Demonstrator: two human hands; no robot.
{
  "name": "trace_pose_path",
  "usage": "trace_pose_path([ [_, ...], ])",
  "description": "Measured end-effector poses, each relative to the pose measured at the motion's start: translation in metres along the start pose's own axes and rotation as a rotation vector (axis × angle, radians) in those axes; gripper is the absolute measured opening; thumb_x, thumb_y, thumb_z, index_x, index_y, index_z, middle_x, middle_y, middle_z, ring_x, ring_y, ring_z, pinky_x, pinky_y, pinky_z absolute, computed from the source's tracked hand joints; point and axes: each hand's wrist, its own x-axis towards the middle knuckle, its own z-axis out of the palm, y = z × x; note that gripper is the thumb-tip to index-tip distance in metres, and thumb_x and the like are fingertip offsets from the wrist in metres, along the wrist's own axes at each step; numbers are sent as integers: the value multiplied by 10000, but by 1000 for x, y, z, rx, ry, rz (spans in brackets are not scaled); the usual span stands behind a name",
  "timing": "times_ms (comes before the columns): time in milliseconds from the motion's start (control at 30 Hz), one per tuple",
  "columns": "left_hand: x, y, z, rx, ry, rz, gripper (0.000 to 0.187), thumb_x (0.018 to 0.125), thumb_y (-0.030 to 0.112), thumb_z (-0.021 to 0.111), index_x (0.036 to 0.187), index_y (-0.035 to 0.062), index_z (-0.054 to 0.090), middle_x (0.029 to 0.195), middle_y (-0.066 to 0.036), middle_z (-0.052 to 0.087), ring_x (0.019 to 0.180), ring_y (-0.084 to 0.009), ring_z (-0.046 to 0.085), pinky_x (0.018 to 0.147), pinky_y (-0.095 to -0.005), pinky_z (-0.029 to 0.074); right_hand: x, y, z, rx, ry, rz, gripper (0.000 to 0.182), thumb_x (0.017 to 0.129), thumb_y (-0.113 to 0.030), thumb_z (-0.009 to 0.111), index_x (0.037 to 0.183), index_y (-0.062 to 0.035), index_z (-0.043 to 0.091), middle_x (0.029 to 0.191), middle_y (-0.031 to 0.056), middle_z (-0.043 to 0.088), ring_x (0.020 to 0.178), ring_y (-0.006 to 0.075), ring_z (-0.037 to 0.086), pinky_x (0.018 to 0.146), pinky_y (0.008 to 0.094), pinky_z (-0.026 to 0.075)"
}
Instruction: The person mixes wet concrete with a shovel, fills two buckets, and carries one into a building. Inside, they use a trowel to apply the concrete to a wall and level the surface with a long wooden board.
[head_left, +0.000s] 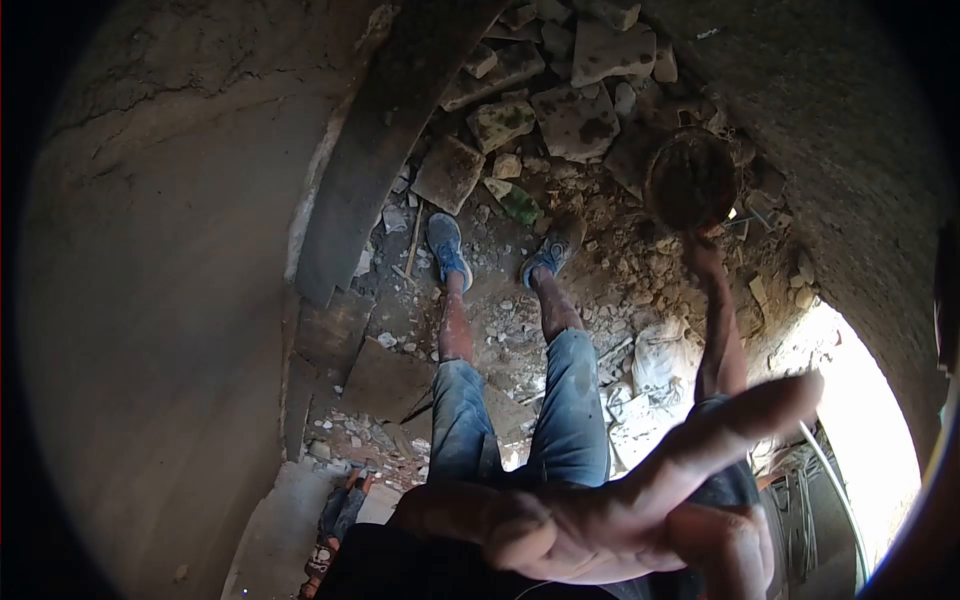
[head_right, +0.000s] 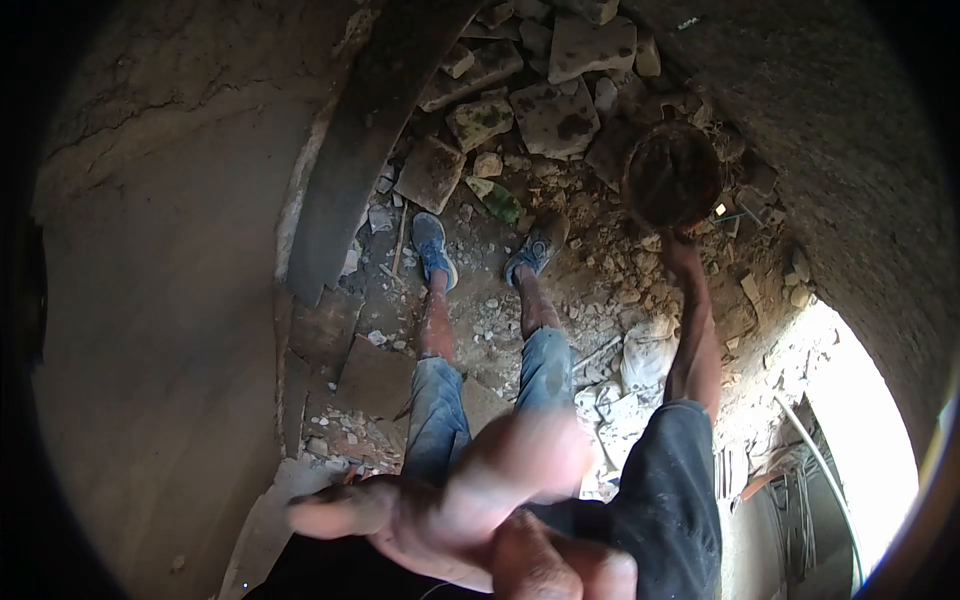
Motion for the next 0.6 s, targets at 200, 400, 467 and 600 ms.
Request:
trace_pose_path([
  [200, -9, 5, -2, -54, -4, -16, 882, 855, 593, 388, 1429, 98, -61, 1153, -276, 502, 865, -293, 559, 801, -434, 424, -19, -28, -41, -266, 142, -229, 447, 859, -401, 501, 1022, 8, 575, 671, 177, 599, 622, 309, 609, 561, 376, 473],
  [400, -15, 12, -22, -98, 40, -21, 924, 838, 614, 398, 1424, 93, -91, 1141, -270, 505, 864, -276, 555, 800, -412, 419, 51, -26, -28, -752, 287, -406, 360, 862, -332, 475, 946, 3, 578, 804, 221, 609, 745, 396, 594, 620, 429, 466],
  [467, -16, 14, -29, -108, 48, -33, 939, 833, 621, 401, 1423, 91, -101, 1137, -268, 506, 863, -270, 554, 799, -405, 417, 73, -14, 4, -737, 340, -477, 381, 868, -366, 468, 952, -11, 578, 765, 200, 610, 706, 382, 597, 599, 429, 464],
  [600, -25, 22, -22, -73, 106, -53, 967, 822, 635, 408, 1420, 88, -121, 1129, -264, 508, 863, -258, 552, 799, -390, 413, 72, 41, 49, -528, 455, -729, 423, 881, -434, 453, 963, -39, 578, 687, 158, 611, 630, 355, 601, 555, 430, 459],
])
